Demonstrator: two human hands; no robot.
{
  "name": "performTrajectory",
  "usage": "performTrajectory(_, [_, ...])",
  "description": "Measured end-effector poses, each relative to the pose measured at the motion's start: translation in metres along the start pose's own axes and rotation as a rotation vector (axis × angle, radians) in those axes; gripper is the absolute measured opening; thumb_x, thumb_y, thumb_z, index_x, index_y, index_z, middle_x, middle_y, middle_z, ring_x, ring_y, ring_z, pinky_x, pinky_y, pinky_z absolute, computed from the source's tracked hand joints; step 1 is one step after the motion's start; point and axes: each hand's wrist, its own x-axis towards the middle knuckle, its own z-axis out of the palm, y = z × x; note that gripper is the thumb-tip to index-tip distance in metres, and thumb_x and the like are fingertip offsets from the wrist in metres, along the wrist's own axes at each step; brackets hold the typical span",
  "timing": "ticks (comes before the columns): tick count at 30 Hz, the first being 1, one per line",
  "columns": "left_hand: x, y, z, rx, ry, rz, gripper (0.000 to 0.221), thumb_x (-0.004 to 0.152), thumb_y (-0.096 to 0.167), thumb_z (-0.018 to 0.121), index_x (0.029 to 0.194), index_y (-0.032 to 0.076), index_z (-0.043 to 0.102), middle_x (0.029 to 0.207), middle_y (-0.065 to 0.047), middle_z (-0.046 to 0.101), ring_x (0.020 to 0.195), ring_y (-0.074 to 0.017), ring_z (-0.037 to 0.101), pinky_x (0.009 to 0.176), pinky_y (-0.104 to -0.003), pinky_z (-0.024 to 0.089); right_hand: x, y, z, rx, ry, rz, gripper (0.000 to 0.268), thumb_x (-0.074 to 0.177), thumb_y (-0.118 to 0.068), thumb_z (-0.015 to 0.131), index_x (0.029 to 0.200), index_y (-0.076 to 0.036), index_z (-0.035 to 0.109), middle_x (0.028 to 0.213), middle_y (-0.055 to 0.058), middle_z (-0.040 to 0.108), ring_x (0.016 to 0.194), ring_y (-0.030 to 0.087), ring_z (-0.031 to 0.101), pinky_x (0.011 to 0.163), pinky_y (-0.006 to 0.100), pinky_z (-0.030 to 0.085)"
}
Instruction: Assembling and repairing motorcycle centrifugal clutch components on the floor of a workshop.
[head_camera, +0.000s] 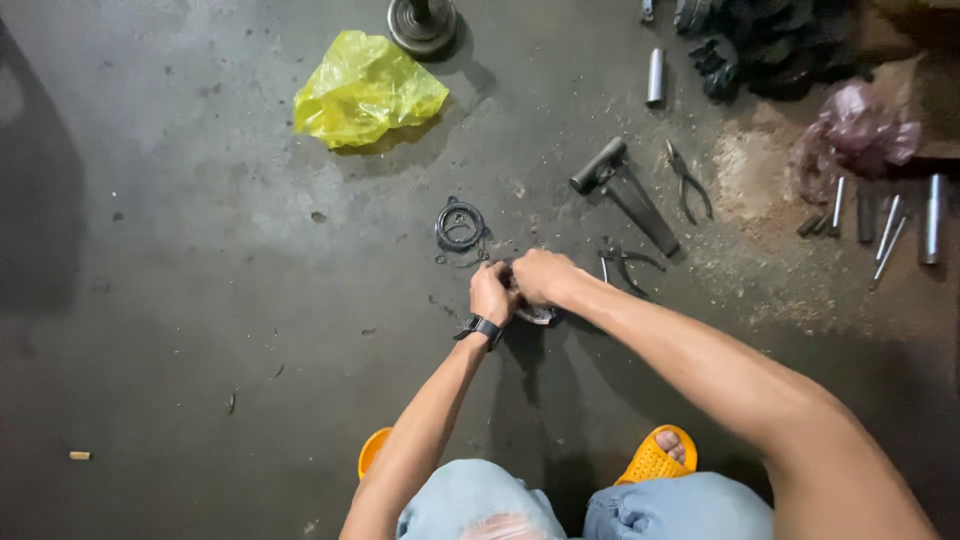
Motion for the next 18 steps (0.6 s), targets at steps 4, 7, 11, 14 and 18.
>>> performTrajectory(4, [0.0, -0.006, 0.005, 0.001, -0.008, -0.024, 0.034, 0.063, 0.01, 0.083, 0.094, 0.001, 0.071, 0.099, -0.024, 0.065, 0.094, -0.0462, 0.065, 0.082, -0.051, 0.054, -0.022, 0.0, -0.005, 0.105, 0.069, 0.047, 0.027, 0.089, -0.024, 0.071, 0.11, -0.007, 0.076, 0.112, 0.024, 0.072, 0.106, 0.042, 0.069, 0.09, 0.052, 0.056])
performTrajectory(7, [0.008, -0.003, 0.005, 0.023, -0.057, -0.035, 0.032, 0.066, 0.014, 0.085, 0.094, 0.003, 0.072, 0.1, -0.025, 0.07, 0.099, -0.0462, 0.066, 0.089, -0.051, 0.054, -0.025, -0.001, -0.015, 0.113, 0.063, 0.041, 0.026, 0.089, -0.018, 0.068, 0.111, -0.008, 0.076, 0.113, 0.024, 0.072, 0.107, 0.042, 0.069, 0.09, 0.051, 0.056])
performTrajectory(11, [0.007, -0.003, 0.005, 0.037, -0.046, -0.048, 0.034, 0.065, 0.016, 0.085, 0.094, 0.004, 0.072, 0.104, -0.03, 0.068, 0.105, -0.0483, 0.064, 0.092, -0.052, 0.053, -0.015, -0.01, -0.028, -0.034, -0.064, 0.021, 0.03, 0.082, -0.013, 0.072, 0.112, -0.005, 0.076, 0.114, 0.023, 0.072, 0.108, 0.039, 0.071, 0.089, 0.048, 0.058])
performTrajectory(14, [0.009, -0.004, 0.009, -0.048, 0.011, -0.092, 0.03, 0.072, 0.019, 0.081, 0.096, 0.003, 0.07, 0.107, -0.031, 0.068, 0.107, -0.0485, 0.064, 0.09, -0.053, 0.053, 0.005, -0.019, -0.032, -0.102, -0.079, -0.076, 0.028, 0.083, -0.014, 0.071, 0.109, -0.007, 0.078, 0.114, 0.019, 0.073, 0.107, 0.037, 0.072, 0.087, 0.048, 0.058])
performTrajectory(18, [0.002, 0.005, 0.008, -0.244, 0.059, -0.211, 0.029, 0.083, 0.023, 0.074, 0.103, 0.003, 0.066, 0.106, -0.028, 0.072, 0.105, -0.0455, 0.067, 0.087, -0.052, 0.054, 0.023, -0.028, -0.039, -0.333, -0.079, -0.252, 0.025, 0.082, -0.016, 0.072, 0.105, -0.009, 0.077, 0.113, 0.018, 0.073, 0.105, 0.037, 0.072, 0.085, 0.046, 0.059])
